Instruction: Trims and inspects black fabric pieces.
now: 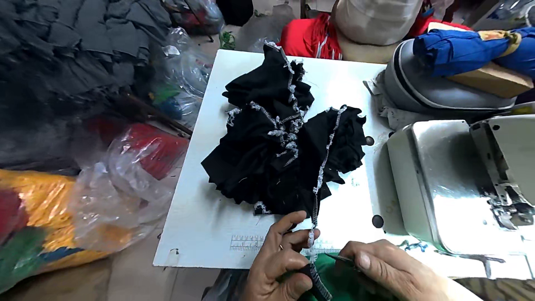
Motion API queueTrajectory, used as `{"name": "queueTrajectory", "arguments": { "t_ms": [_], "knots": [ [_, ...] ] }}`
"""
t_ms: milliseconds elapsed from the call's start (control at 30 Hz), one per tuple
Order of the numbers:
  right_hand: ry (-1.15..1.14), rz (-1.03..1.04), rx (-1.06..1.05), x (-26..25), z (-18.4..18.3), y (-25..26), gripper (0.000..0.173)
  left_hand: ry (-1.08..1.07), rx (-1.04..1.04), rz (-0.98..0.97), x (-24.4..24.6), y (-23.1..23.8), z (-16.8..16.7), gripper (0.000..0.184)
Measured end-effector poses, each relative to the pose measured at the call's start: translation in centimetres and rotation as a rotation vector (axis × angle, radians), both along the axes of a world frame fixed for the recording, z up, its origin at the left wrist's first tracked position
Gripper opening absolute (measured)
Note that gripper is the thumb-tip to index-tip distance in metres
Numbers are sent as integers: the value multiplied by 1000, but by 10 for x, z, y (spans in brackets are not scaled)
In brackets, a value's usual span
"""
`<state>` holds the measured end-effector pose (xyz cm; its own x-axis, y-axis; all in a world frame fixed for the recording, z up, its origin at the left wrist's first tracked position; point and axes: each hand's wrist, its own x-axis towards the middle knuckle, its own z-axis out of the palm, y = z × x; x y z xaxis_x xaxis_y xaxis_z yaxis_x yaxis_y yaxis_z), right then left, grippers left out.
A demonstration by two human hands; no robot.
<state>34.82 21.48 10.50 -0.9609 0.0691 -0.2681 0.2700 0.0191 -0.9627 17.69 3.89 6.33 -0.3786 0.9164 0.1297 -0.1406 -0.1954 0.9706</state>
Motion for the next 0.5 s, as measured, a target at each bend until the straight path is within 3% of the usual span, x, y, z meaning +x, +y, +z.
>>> {"name": "queueTrajectory", "arguments": {
  "t_ms": [200, 500],
  "knots": [
    [13, 42, 39, 0, -3, 1, 54, 9, 160, -153, -3, 8, -10, 21],
    [64, 59, 25, -13, -2, 0, 43, 71, 147, -177, -3, 11, -13, 24]
  ]
}}
